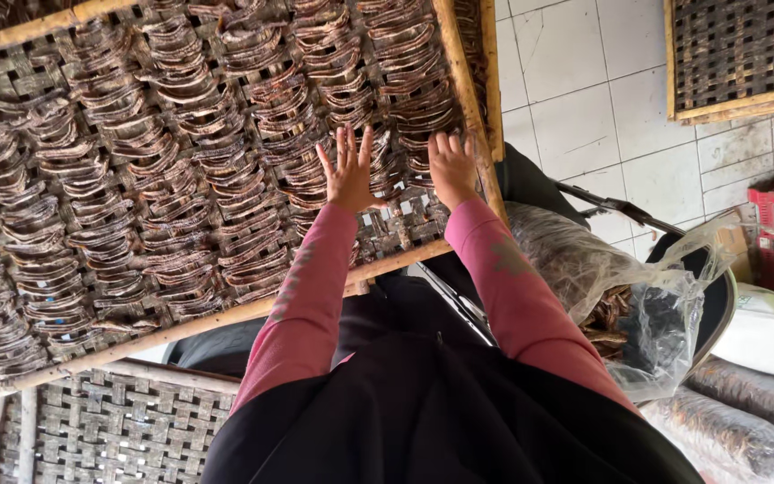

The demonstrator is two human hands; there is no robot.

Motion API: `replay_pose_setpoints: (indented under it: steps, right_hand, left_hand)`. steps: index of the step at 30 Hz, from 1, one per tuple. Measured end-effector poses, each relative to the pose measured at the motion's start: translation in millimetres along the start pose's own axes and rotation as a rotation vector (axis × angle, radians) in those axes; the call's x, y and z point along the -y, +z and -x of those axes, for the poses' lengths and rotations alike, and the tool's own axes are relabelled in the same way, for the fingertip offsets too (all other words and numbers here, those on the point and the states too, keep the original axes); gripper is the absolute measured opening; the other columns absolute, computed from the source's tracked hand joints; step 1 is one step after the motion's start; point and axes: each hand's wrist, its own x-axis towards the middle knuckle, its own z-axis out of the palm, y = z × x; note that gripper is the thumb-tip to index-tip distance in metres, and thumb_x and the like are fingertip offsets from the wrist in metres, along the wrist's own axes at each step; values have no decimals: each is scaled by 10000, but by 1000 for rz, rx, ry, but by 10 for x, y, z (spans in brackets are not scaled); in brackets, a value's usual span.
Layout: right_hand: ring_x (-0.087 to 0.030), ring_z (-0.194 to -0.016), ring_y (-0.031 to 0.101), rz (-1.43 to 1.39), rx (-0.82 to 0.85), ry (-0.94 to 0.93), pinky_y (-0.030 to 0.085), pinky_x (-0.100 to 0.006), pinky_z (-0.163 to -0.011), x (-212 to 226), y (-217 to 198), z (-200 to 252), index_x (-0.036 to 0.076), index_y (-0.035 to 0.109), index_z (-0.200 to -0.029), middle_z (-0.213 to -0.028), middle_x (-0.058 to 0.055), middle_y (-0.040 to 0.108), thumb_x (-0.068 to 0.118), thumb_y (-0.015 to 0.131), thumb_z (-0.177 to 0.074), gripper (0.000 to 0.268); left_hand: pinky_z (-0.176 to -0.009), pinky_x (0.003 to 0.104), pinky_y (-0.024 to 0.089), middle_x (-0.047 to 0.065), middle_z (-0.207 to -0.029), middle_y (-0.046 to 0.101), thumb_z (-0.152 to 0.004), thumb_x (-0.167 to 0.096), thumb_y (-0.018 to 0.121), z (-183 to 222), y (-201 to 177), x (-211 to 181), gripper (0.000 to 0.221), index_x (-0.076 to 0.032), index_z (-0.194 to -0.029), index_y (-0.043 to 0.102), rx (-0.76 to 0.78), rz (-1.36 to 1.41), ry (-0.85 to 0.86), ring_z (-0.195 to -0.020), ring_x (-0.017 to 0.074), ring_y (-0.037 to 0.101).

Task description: The person picks up handfuls of dried food items from bamboo trays and places them into plastic bags.

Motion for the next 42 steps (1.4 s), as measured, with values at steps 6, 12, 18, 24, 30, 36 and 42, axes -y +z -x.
replay_pose_setpoints:
  steps: [6,12,18,24,30,36,42]
  right_hand:
    - [-318,-1326,525,-24,-173,-70,305,-528,-1173,-141,-234,-107,82,575,-1181,-1323,-114,561,96,631,-858,328]
    - [-317,-1191,531,-117,-1,-8,298,-595,-1134,-102,-373,-18,86,605,-1254,-1197,-132,554,-20,683,-831,443]
    - [-250,-1279,536,49,52,-113,298,-557,-1225,-28,-366,24,114,611,-1130,-1195,-61,591,17,656,-855,295]
    - [-310,-1150,601,-204,-48,-33,383,-475,-1088,-41,-387,174,68,626,-1294,-1192,-115,635,2,662,-901,400]
    - [-261,-1103,654,-139,-285,-90,430,-495,-1085,6,-429,354,132,669,-1038,-1128,-80,675,36,647,-756,299]
    - [-292,-947,631,-177,-220,68,468,-445,-1003,199,-390,517,83,688,-1108,-961,-98,644,26,633,-888,234]
    - [-305,-919,624,-309,-246,84,479,-457,-919,246,-363,681,85,621,-1014,-953,-99,634,16,684,-863,178]
  left_hand:
    - [-1205,774,47,245,-1657,213,-460,-659,968,-139,-1,-81,1664,-162,-1652,-81,-45,-59,108,-1563,414,180]
    - [-1214,689,115,270,-1608,276,-457,-666,970,-57,-8,-137,1619,-87,-1627,13,-65,-69,67,-1498,432,279]
    - [-1181,716,101,213,-1667,190,-472,-684,968,-70,-49,-13,1514,-91,-1583,129,17,-17,54,-1529,424,217]
    - [-1247,491,409,87,-1419,600,-1056,-210,722,-360,270,453,773,-153,-1725,338,-161,-30,141,-1366,261,577]
    - [-1055,498,425,171,-1411,607,-832,-71,708,-300,459,402,727,-49,-1488,395,-398,38,337,-1231,309,592]
    - [-1151,531,378,170,-1448,567,-909,-61,697,16,228,-59,835,-73,-1625,267,-234,98,67,-1304,307,559]
    - [-1191,595,179,224,-1588,301,-801,-298,835,-159,-225,-262,1017,-107,-1557,181,4,138,-5,-1449,396,327]
